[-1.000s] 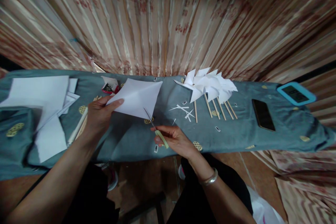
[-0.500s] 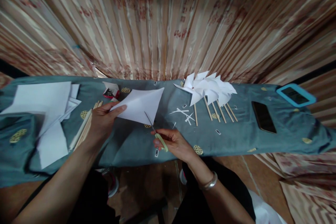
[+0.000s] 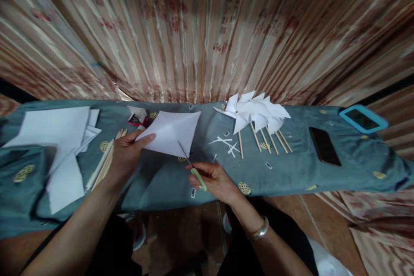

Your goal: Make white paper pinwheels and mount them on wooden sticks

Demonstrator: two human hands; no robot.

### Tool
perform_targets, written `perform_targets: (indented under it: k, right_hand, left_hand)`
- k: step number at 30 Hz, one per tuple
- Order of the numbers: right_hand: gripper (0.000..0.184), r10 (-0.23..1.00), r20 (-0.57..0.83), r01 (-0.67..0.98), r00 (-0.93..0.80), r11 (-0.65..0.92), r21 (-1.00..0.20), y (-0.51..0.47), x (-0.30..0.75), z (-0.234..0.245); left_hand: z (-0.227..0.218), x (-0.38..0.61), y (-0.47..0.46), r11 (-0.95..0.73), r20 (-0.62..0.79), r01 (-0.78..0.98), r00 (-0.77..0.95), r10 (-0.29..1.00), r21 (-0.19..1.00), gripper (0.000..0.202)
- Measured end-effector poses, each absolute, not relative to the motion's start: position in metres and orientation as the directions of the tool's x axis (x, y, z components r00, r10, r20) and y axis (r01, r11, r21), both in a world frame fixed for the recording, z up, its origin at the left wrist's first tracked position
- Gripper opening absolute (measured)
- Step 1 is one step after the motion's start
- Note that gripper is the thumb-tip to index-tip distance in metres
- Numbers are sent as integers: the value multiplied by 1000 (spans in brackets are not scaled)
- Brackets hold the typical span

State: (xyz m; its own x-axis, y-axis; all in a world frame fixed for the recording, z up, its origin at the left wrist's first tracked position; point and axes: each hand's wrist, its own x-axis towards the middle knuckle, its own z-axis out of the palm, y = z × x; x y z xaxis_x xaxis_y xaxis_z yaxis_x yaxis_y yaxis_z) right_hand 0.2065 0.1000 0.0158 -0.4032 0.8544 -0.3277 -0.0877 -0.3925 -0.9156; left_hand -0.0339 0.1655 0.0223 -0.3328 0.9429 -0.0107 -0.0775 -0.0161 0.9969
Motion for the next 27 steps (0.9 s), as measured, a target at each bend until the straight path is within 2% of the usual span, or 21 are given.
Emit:
perform_targets:
  k: [8,17,27]
  right_hand:
    - [43,855,-327,-110,-401,-400,-910,100,203,18]
    - [46,864,-325,-96,-385,-387,-917,100,203,18]
    - [47,870,-313,-117,-381,-381,-917,100,201,16]
  left_hand:
    - [24,-33,166,5,-36,-89,-347,937,996,34]
    - [27,-28,161,49,-76,-108,-254,964,993,34]
    - [26,-29,161,52,-74,-90,-259,963,995,30]
